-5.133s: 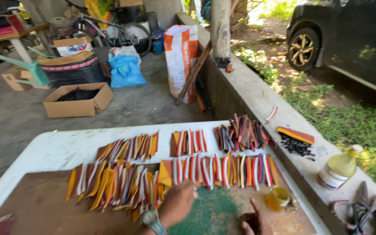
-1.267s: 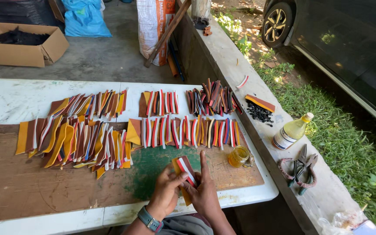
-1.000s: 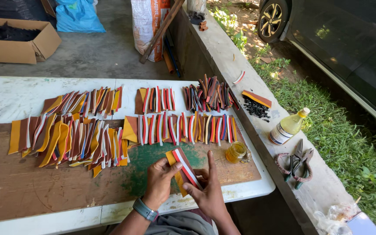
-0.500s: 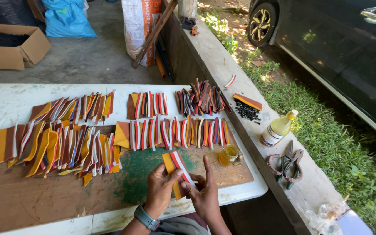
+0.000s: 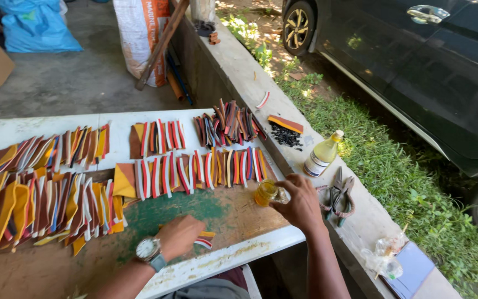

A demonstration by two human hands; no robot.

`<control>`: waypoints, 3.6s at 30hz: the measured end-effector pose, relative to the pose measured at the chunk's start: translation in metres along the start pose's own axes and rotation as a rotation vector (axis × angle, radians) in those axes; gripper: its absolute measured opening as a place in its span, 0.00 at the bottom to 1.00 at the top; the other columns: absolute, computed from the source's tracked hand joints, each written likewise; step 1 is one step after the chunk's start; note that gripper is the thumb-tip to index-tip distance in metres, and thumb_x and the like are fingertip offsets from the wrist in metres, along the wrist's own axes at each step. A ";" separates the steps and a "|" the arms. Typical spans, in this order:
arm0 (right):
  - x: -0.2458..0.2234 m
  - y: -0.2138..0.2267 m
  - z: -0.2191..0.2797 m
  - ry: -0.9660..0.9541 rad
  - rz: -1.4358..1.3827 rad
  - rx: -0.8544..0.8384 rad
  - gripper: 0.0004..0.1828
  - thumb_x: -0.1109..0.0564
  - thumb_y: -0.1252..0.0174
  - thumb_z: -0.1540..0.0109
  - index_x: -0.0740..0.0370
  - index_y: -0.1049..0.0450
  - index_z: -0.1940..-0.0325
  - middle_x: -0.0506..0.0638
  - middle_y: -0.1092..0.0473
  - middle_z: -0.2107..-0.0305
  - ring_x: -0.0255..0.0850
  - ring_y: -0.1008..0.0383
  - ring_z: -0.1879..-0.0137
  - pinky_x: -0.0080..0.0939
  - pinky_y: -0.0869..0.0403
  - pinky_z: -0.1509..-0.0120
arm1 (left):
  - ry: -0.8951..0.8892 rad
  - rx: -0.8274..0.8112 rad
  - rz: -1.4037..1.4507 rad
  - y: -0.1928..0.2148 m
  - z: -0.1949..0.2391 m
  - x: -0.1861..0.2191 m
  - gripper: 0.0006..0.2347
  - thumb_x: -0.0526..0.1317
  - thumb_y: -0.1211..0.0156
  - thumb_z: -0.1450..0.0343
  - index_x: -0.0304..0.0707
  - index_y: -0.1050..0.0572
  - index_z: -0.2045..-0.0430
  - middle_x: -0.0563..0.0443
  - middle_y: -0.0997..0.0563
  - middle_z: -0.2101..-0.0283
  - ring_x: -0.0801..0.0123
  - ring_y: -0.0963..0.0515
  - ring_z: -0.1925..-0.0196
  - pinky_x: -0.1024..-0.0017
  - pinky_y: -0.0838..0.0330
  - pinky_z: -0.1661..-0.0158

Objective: The person repeatedly picks up small multicolored leather strips from a table, rubs them between the fingers of both hands, and places them back down. The person handles the strips one at a time and repeats the same rubbing motion throughout the clip.

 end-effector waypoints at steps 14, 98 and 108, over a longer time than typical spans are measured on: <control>0.011 -0.057 -0.039 0.002 0.265 -0.518 0.35 0.36 0.24 0.56 0.44 0.20 0.46 0.45 0.35 0.40 0.46 0.39 0.36 0.48 0.37 0.34 | 0.099 -0.075 0.011 -0.028 -0.008 -0.014 0.05 0.27 0.42 0.34 0.34 0.25 0.68 0.37 0.21 0.64 0.45 0.18 0.59 0.53 0.22 0.59; -0.124 0.009 0.081 0.522 -0.356 0.161 0.31 0.42 0.37 0.44 0.46 0.27 0.37 0.59 0.38 0.34 0.58 0.40 0.30 0.59 0.42 0.27 | 0.149 0.182 2.144 0.008 0.034 0.021 0.07 0.31 0.36 0.31 0.31 0.21 0.62 0.48 0.16 0.68 0.71 0.18 0.72 0.74 0.23 0.71; 0.007 -0.023 -0.024 0.027 0.242 -0.394 0.34 0.41 0.25 0.56 0.40 0.20 0.45 0.47 0.37 0.38 0.50 0.42 0.31 0.54 0.42 0.30 | 0.261 0.283 2.110 -0.018 0.030 0.005 0.08 0.30 0.37 0.32 0.33 0.21 0.60 0.51 0.16 0.64 0.71 0.18 0.63 0.72 0.23 0.60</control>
Point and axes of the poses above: each hand's wrist, its own z-axis away from the middle knuckle, its own y-axis out of the back of the hand, x = y × z, the point moved 3 cm from there along -z, towards the middle knuckle
